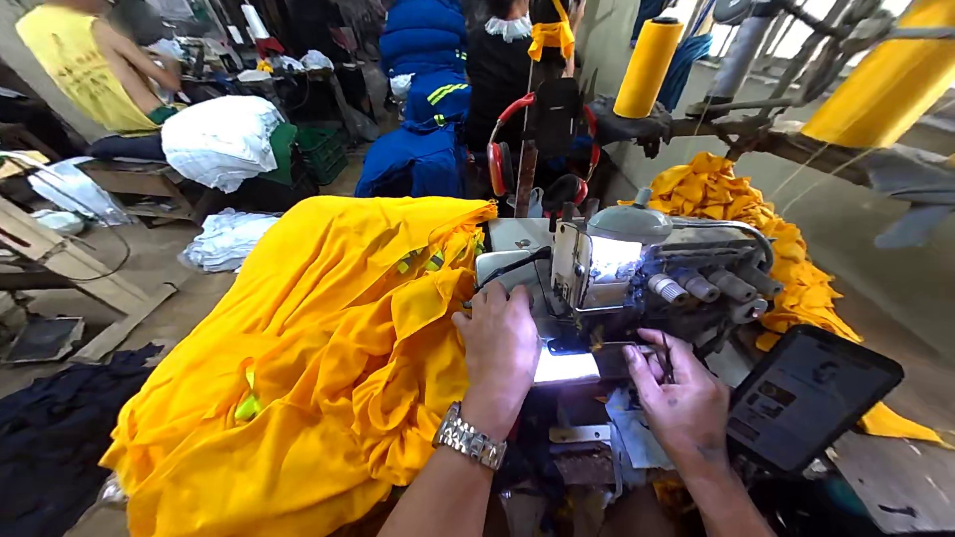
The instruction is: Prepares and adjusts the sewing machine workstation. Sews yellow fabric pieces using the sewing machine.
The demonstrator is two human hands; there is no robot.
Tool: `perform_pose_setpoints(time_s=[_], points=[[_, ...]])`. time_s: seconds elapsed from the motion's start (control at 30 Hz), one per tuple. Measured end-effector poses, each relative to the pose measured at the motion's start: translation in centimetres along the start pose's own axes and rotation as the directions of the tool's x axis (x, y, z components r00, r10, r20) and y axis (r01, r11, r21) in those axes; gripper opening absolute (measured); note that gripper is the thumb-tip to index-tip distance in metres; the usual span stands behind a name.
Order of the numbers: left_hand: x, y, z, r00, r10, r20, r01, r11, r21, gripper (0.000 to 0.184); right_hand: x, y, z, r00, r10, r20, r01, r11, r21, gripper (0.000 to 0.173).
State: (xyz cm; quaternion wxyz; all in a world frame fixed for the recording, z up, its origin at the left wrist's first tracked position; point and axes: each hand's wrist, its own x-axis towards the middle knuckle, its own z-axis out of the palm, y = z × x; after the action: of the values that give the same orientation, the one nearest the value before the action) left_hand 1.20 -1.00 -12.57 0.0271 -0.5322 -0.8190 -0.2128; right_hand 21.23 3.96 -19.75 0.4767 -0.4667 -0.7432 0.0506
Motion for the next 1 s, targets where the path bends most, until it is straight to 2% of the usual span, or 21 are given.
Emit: perform_pose_setpoints(time_s=[0.17, 0.33, 0.47, 0.57, 0.63, 0.67, 0.73, 0.77, 0.8, 0.87, 0.9, 1.0], points=[[0.0, 0.0, 0.1, 1.000, -0.011, -0.015, 0.011, 1.000, -0.020, 0.018, -3.7, -0.4, -2.2, 0.998, -0.050, 0.024, 0.051, 0.996, -0.079, 0.029], [0.0, 0.1, 0.1, 1.000, -0.001, 0.003, 0.001, 1.000, -0.015, 0.020, -7.1, 0.7, -2.9, 0.997, -0.031, 0.073, 0.034, 0.998, -0.048, 0.023], [0.1, 0.1, -0.1, 1.000, -0.011, 0.013, 0.012, 0.999, -0.042, 0.018, -7.9, 1.0, -3.0, 0.993, -0.043, 0.114, 0.046, 0.999, -0.023, 0.023], [0.2, 0.2, -0.1, 1.000, -0.022, 0.022, 0.023, 0.999, -0.038, 0.018, -7.5, 0.4, -5.3, 0.984, -0.038, 0.173, 0.015, 0.992, 0.128, 0.027], [0.4, 0.1, -0.1, 0.999, -0.034, 0.023, 0.035, 0.999, -0.028, 0.017, -6.4, 0.0, -9.2, 0.995, -0.028, 0.100, 0.000, 0.963, 0.270, 0.022], [0.4, 0.1, 0.0, 0.999, -0.035, 0.024, 0.035, 0.999, -0.025, 0.017, -5.7, 0.5, -11.4, 1.000, -0.008, 0.029, 0.000, 0.960, 0.279, 0.018], [0.5, 0.0, 0.1, 0.999, -0.029, 0.021, 0.030, 0.999, -0.018, 0.018, -3.9, 3.7, -15.0, 0.977, 0.090, -0.195, -0.050, 0.978, 0.201, 0.016], [0.5, 0.0, 0.2, 0.999, -0.029, 0.020, 0.029, 1.000, -0.009, 0.018, -2.7, 6.3, -16.2, 0.950, 0.153, -0.271, -0.122, 0.984, 0.129, 0.022], [0.5, 0.1, 0.2, 0.999, -0.029, 0.020, 0.029, 1.000, -0.005, 0.018, -1.5, 8.7, -17.2, 0.937, 0.225, -0.268, -0.226, 0.974, 0.029, 0.033], [0.6, 0.2, 0.1, 0.999, -0.033, 0.018, 0.033, 0.999, 0.007, 0.018, 0.8, 12.1, -18.2, 0.901, 0.420, -0.107, -0.432, 0.891, -0.139, 0.049], [0.6, 0.2, 0.1, 0.999, -0.037, 0.016, 0.036, 0.999, 0.011, 0.018, 1.6, 13.9, -18.1, 0.881, 0.472, -0.022, -0.466, 0.862, -0.200, 0.051], [0.7, 0.0, 0.1, 0.999, -0.032, 0.003, 0.032, 0.999, 0.001, 0.018, 2.1, 17.7, -16.5, 0.906, 0.404, 0.128, -0.340, 0.873, -0.350, 0.045]])
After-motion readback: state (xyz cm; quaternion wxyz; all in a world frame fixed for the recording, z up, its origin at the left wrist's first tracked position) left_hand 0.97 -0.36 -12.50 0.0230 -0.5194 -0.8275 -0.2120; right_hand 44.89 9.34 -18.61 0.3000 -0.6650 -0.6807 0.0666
